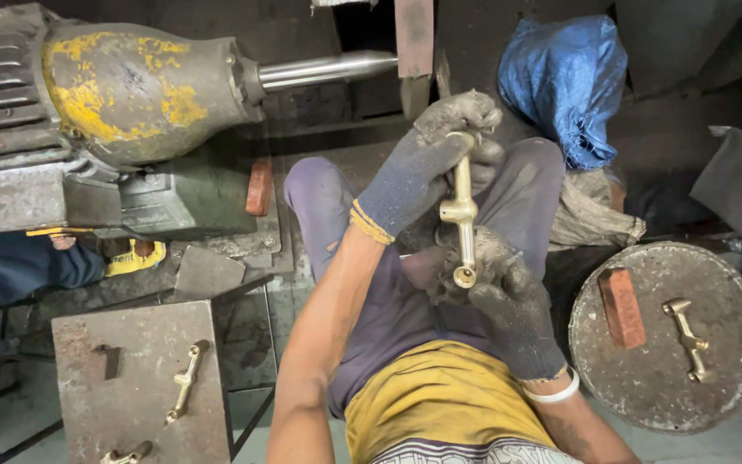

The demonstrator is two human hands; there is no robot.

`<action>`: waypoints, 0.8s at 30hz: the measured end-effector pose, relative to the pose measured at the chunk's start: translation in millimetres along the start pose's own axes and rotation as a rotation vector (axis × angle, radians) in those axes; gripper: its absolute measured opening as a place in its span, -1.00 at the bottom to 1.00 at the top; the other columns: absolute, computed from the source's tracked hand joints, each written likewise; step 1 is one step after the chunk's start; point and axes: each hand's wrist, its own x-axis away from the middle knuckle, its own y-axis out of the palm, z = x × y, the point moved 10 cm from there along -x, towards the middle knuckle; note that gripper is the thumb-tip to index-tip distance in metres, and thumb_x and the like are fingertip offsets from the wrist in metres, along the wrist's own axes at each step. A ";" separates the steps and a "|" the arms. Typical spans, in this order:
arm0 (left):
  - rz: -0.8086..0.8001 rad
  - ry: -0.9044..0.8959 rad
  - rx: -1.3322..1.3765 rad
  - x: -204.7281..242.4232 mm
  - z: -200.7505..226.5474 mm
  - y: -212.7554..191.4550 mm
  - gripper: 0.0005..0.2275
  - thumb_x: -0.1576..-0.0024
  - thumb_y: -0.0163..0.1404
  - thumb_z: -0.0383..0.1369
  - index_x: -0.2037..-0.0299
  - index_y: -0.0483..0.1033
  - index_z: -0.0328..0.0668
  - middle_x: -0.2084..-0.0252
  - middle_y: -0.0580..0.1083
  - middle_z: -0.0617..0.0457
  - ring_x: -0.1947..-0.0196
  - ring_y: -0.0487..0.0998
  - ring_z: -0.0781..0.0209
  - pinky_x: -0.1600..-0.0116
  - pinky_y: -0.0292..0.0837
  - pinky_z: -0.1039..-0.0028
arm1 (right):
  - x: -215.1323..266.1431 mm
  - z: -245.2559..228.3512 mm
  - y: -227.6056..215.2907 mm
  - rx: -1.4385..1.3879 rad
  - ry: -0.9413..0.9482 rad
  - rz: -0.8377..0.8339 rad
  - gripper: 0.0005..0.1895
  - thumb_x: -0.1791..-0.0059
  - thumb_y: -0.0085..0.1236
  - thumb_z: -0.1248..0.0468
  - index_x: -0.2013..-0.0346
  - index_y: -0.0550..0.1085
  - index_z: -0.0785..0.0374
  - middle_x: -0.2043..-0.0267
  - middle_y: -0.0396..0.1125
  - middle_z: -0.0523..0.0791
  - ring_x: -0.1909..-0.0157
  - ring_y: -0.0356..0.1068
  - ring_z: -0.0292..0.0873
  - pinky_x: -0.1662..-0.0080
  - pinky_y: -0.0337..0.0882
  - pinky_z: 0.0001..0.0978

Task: The person sits on the floor and uses a bench grinder to smooth and shape small brass-colored metal parts. They hold each part with gloved hands, pressing it against the rotating grinding wheel, then rotate the part to grind different sides. Finished parts are placed on a nearby metal plate.

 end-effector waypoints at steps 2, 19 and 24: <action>-0.071 0.007 0.118 -1.9 -1.5 6.8 -0.75 -0.29 0.10 -0.39 -0.10 0.36 -0.23 -0.11 0.32 0.03 0.02 0.48 0.26 -0.01 0.48 0.44 | 1.9 -1.1 -2.4 -0.020 -0.063 -0.002 -0.41 0.09 0.12 0.46 -0.26 0.31 0.44 -0.06 0.41 -0.03 -0.03 0.44 -0.16 -0.10 0.47 -0.31; 0.250 0.213 -0.246 52.5 57.4 -52.6 -0.73 -0.31 -0.02 -0.54 -0.20 0.36 -0.34 -0.12 0.44 -0.01 -0.02 0.57 0.15 -0.13 0.59 0.29 | -12.7 -7.0 73.2 -0.001 0.094 -0.218 -0.40 0.04 0.35 0.07 -0.08 0.42 0.49 0.15 0.43 0.02 0.12 0.47 -0.04 0.06 0.54 -0.21; 0.166 0.175 -0.148 54.7 67.6 -52.2 -0.62 -0.30 0.01 -0.48 -0.32 0.31 -0.33 -0.12 0.45 -0.08 -0.08 0.59 0.03 -0.20 0.60 0.19 | -11.2 -17.5 106.6 -0.092 0.005 -0.332 -0.62 -0.02 0.30 0.20 0.05 0.43 0.45 0.06 0.36 0.02 0.03 0.43 -0.03 0.03 0.51 -0.16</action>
